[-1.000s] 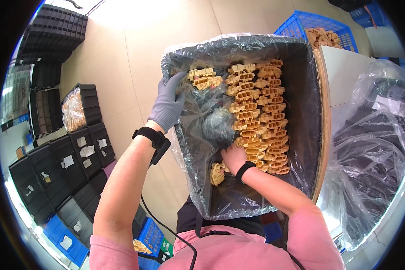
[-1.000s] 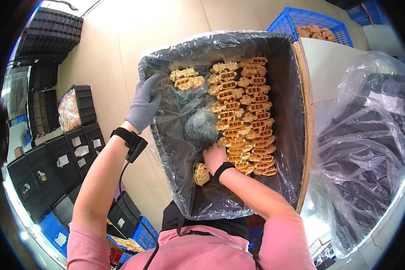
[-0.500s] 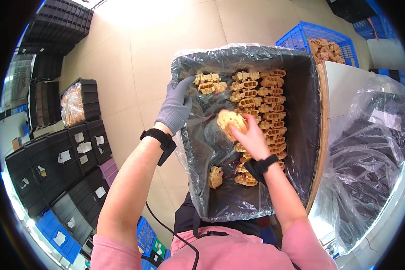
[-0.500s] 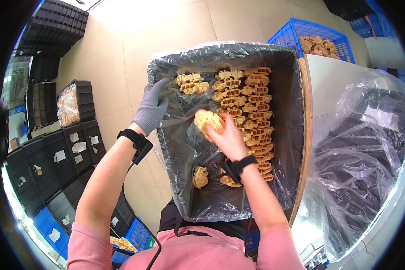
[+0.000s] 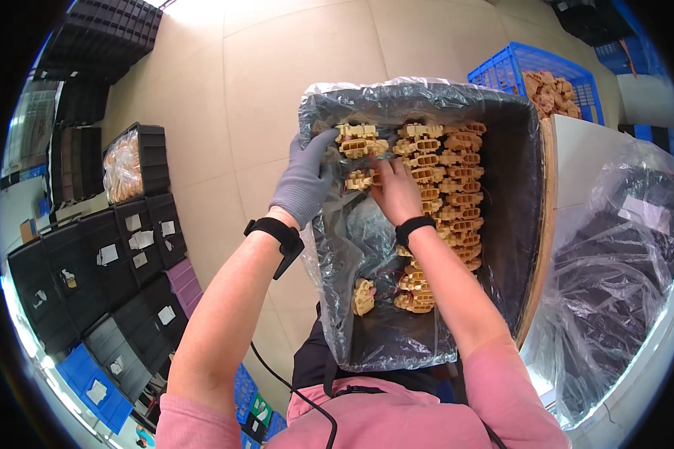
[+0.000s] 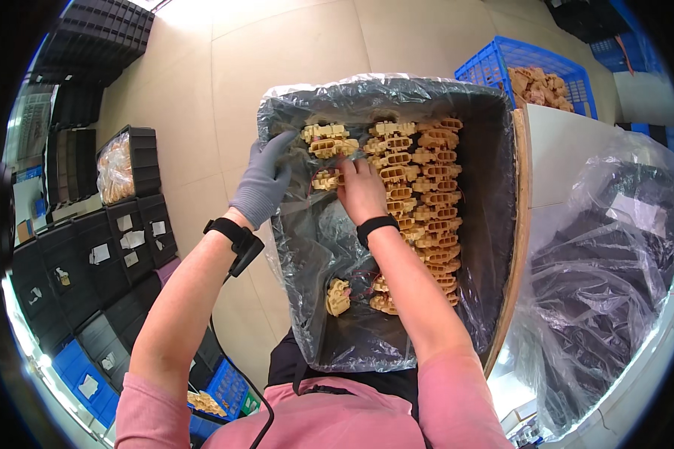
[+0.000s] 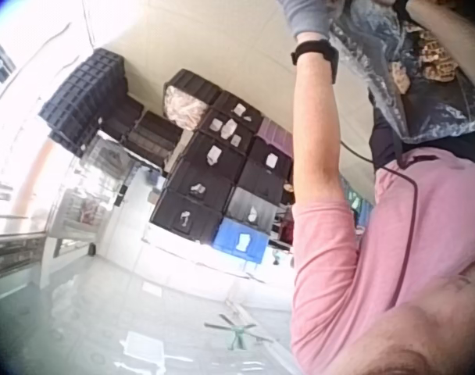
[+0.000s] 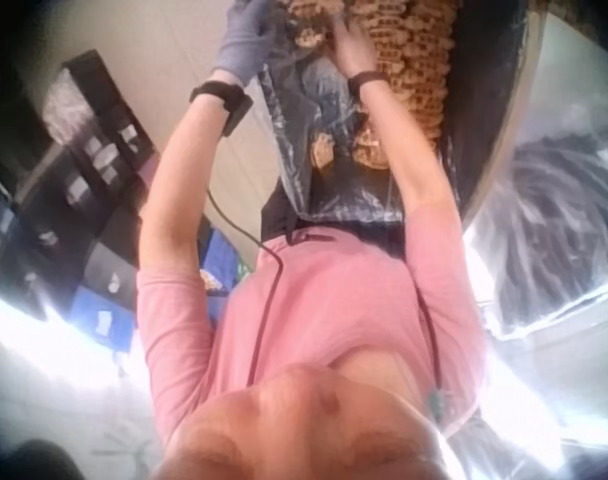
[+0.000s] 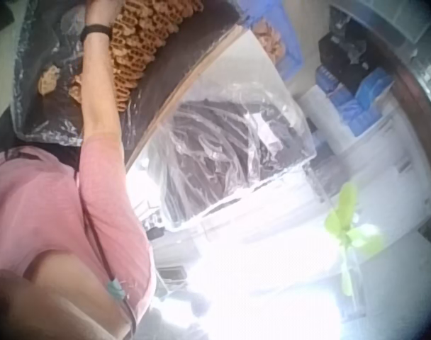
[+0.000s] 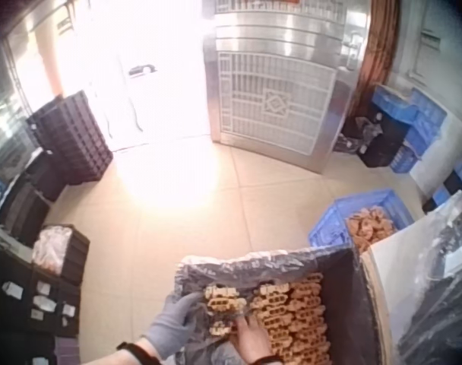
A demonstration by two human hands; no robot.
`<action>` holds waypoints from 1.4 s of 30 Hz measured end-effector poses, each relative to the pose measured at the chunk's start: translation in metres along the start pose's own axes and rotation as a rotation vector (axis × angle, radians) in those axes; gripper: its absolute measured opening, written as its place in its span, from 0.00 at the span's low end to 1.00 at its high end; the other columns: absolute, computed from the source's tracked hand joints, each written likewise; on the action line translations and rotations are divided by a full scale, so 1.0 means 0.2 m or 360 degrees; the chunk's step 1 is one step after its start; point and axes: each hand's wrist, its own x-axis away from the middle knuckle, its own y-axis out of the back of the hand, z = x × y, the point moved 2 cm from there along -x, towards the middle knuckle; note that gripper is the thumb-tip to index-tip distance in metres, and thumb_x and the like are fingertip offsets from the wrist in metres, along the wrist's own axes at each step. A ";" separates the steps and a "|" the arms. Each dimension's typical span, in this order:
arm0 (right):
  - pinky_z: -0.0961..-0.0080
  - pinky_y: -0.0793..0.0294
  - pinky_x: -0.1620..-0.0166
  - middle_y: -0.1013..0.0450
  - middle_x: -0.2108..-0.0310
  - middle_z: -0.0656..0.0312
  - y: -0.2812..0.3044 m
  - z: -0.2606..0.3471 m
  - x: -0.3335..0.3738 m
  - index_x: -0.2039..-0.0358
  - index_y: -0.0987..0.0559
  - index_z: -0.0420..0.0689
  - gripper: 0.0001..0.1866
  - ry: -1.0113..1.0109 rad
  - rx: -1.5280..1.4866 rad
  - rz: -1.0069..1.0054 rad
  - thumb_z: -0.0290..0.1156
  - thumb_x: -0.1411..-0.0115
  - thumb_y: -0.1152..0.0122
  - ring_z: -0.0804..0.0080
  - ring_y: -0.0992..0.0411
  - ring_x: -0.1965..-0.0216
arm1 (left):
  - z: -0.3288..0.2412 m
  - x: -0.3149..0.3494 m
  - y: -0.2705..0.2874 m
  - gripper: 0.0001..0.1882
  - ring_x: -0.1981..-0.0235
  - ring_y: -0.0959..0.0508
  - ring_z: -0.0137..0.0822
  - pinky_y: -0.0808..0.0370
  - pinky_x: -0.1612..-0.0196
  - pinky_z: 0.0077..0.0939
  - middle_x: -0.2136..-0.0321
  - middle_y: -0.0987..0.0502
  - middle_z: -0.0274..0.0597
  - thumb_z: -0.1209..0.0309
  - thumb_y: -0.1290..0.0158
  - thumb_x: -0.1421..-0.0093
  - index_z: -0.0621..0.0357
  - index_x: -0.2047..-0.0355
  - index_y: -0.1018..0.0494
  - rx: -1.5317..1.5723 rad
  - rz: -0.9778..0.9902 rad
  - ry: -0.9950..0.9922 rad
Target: Organizing and stacking yellow plastic lattice-like components into bins.
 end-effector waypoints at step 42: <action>0.54 0.27 0.59 0.27 0.60 0.44 -0.17 0.02 0.45 0.58 0.30 0.38 0.14 -0.0466 -0.0243 0.0881 0.25 0.46 0.43 0.41 0.28 0.60 | 0.04 0.02 0.01 0.28 0.48 0.31 0.52 0.33 0.43 0.33 0.50 0.36 0.58 0.82 0.53 0.43 0.48 0.42 0.36 -0.0108 -0.0081 -0.0182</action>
